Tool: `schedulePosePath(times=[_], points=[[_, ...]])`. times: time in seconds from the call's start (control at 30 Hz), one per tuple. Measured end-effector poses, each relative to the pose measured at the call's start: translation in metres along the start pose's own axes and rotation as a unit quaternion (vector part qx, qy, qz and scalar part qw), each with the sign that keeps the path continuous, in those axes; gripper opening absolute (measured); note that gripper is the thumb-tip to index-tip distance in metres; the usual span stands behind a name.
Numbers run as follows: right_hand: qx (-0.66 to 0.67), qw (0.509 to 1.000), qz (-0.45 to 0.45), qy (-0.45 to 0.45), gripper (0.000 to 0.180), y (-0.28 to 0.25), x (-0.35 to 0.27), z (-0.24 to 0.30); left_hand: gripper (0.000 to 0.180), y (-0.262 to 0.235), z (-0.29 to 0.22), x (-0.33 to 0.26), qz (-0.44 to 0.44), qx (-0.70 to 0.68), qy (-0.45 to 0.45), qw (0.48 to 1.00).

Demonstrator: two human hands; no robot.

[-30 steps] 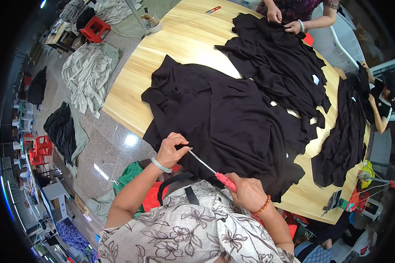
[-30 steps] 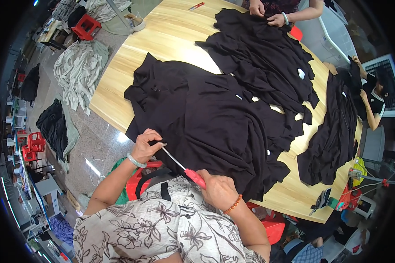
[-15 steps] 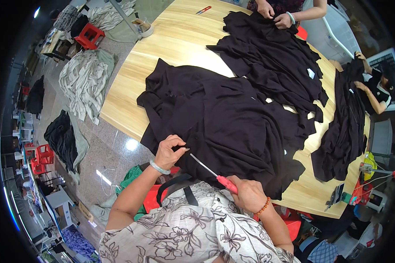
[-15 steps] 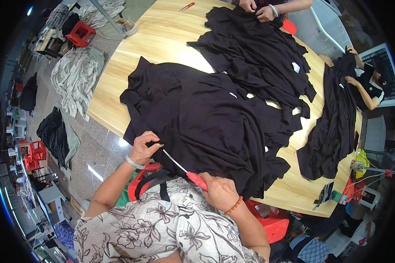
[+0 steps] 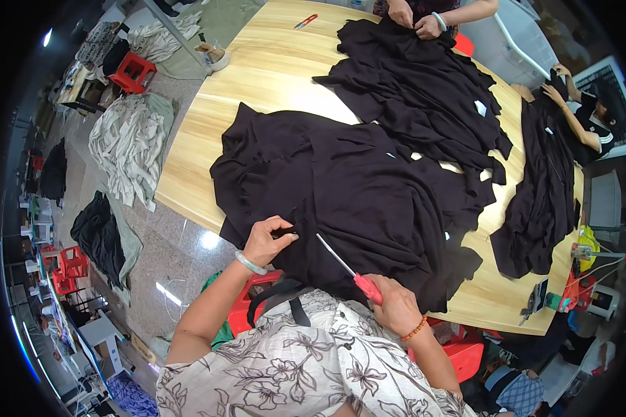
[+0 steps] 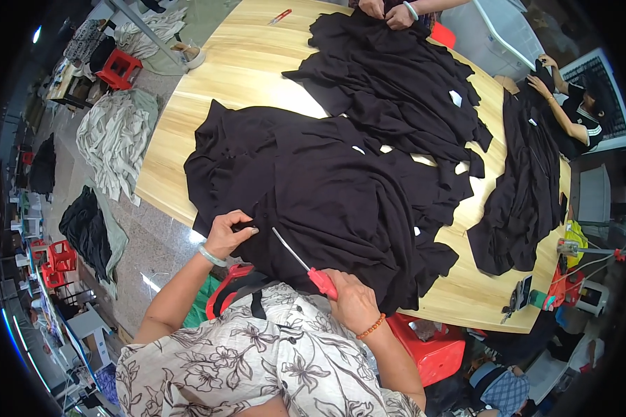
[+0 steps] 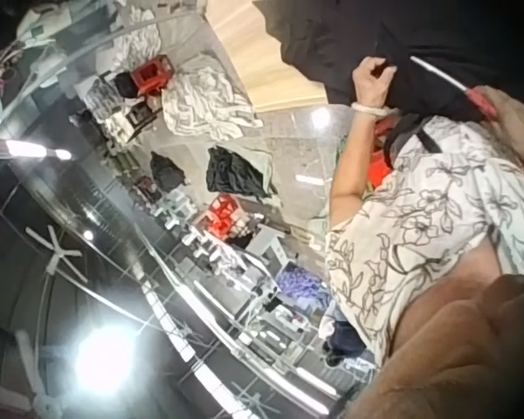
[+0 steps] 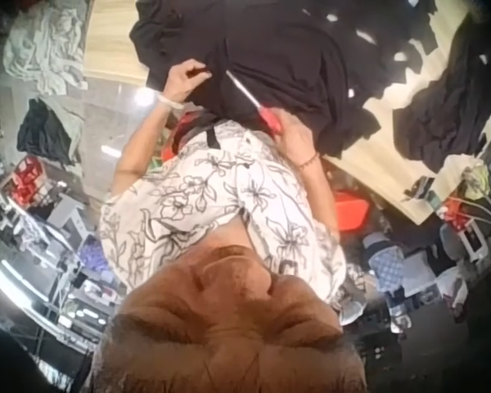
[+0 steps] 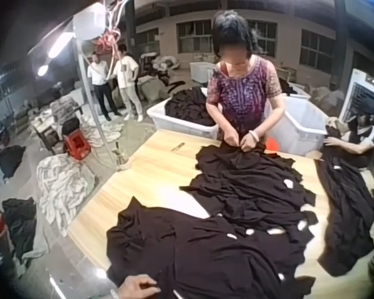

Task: Trimming loose threads or labels from black shirts using scissors.

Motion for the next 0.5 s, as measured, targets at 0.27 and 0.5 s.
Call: schedulePosePath(times=[0.27,0.5], points=[[0.005,0.995,0.095,0.004,0.038,0.001,0.003,0.006,0.015,0.007,-0.012,0.006,0.053,0.100,0.114,0.987],[0.011,1.000,-0.009,-0.005,0.039,0.009,-0.009,-0.013,0.030,0.032,0.015,0.073,0.070,-0.117,-0.191,0.972]])
Point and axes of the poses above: each hand's wrist, its own x-axis towards the middle knuckle, its own y-axis out of the palm, z = x × y, the point moved 4 cm from there along x, towards the middle knuckle, and after that the axes turned 3 degrees about -z, right-handed, at the moved point
